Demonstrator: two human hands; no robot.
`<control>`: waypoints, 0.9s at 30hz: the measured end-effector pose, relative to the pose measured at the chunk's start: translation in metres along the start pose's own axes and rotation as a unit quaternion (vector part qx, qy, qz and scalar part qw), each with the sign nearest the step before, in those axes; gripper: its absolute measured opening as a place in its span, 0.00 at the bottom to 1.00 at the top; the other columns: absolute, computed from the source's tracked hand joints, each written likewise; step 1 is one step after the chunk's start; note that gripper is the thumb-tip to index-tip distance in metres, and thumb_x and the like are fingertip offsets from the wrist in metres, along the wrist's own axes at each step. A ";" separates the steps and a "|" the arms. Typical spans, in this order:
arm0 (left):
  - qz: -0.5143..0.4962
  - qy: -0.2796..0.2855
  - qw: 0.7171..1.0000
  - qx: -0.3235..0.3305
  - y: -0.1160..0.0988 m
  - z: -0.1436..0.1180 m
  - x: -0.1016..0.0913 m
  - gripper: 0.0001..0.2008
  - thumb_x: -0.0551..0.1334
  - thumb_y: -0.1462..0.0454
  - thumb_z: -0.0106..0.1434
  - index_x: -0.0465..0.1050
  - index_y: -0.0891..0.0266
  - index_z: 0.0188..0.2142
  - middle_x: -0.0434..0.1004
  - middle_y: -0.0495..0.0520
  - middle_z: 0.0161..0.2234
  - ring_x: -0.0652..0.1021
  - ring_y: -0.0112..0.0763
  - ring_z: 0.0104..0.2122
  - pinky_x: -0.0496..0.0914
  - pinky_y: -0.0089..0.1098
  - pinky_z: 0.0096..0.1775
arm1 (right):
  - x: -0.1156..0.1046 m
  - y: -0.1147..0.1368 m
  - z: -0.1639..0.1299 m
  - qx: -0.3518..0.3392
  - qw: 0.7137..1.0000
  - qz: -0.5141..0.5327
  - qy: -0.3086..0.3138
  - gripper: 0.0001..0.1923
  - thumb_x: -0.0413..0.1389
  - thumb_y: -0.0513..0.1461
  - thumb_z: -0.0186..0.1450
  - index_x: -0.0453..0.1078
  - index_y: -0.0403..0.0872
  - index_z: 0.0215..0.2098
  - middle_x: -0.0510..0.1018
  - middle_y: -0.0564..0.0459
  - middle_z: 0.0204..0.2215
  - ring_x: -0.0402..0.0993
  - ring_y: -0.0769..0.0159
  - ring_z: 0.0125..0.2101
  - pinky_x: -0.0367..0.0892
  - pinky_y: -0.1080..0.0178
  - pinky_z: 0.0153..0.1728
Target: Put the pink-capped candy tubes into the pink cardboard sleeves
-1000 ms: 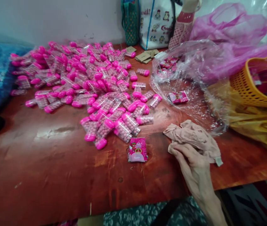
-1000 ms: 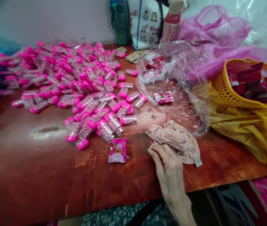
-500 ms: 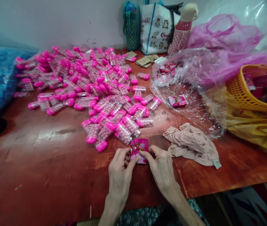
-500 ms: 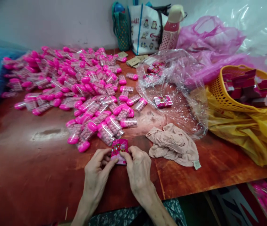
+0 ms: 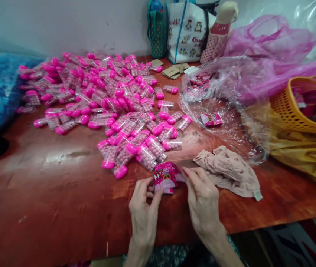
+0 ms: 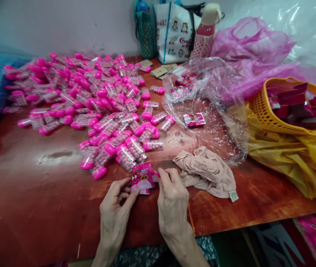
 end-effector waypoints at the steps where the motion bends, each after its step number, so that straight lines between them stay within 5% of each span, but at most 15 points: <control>1: -0.015 -0.008 1.000 -0.003 -0.001 -0.001 -0.003 0.12 0.64 0.64 0.57 0.72 0.58 0.42 0.70 0.49 0.35 0.72 0.28 0.31 0.70 0.27 0.33 | -0.004 -0.001 0.002 0.028 0.998 0.047 0.006 0.11 0.48 0.34 0.67 0.72 0.42 0.33 0.72 0.50 0.27 0.68 0.64 0.27 0.62 0.65 0.29; 5: -0.105 -0.048 0.993 -0.015 -0.016 0.000 -0.021 0.15 0.68 0.64 0.52 0.74 0.57 0.41 0.73 0.50 0.36 0.73 0.29 0.34 0.69 0.26 0.36 | -0.002 0.004 0.001 0.132 0.959 0.219 0.125 0.14 0.54 0.40 0.65 0.66 0.45 0.22 0.67 0.58 0.20 0.63 0.69 0.23 0.58 0.68 0.25; 10: -0.226 0.108 0.965 -0.078 -0.037 0.008 -0.003 0.08 0.64 0.61 0.57 0.77 0.59 0.37 0.74 0.49 0.31 0.74 0.29 0.32 0.68 0.26 0.35 | 0.012 0.019 -0.005 0.121 0.935 0.283 0.177 0.09 0.55 0.38 0.64 0.72 0.45 0.27 0.72 0.57 0.23 0.67 0.70 0.25 0.61 0.70 0.26; 17: -0.161 -0.036 0.985 -0.056 -0.021 0.025 -0.005 0.08 0.64 0.63 0.56 0.75 0.63 0.24 0.67 0.45 0.21 0.66 0.24 0.23 0.62 0.24 0.27 | 0.021 0.011 -0.002 0.050 0.986 0.114 0.107 0.13 0.52 0.36 0.66 0.71 0.45 0.24 0.71 0.57 0.21 0.68 0.70 0.22 0.61 0.69 0.23; 23: -0.180 -0.118 0.974 -0.077 -0.005 0.032 -0.021 0.08 0.66 0.63 0.54 0.73 0.63 0.21 0.65 0.43 0.19 0.64 0.22 0.21 0.60 0.22 0.23 | 0.034 0.006 -0.002 0.029 0.995 -0.049 0.081 0.20 0.41 0.40 0.71 0.67 0.36 0.51 0.73 0.42 0.31 0.71 0.58 0.25 0.62 0.62 0.21; 27: -0.222 -0.126 0.962 -0.093 -0.005 0.033 -0.017 0.08 0.67 0.63 0.52 0.73 0.64 0.21 0.66 0.43 0.18 0.65 0.22 0.20 0.61 0.22 0.22 | 0.037 0.007 -0.001 -0.001 0.977 -0.193 0.091 0.27 0.39 0.46 0.70 0.65 0.32 0.53 0.73 0.38 0.32 0.72 0.54 0.25 0.61 0.60 0.18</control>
Point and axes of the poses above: each hand's wrist, its own z-axis towards the middle knuckle, its own x-axis out of the palm, y = z × x, the point moved 5 cm from there along z, towards the middle knuckle
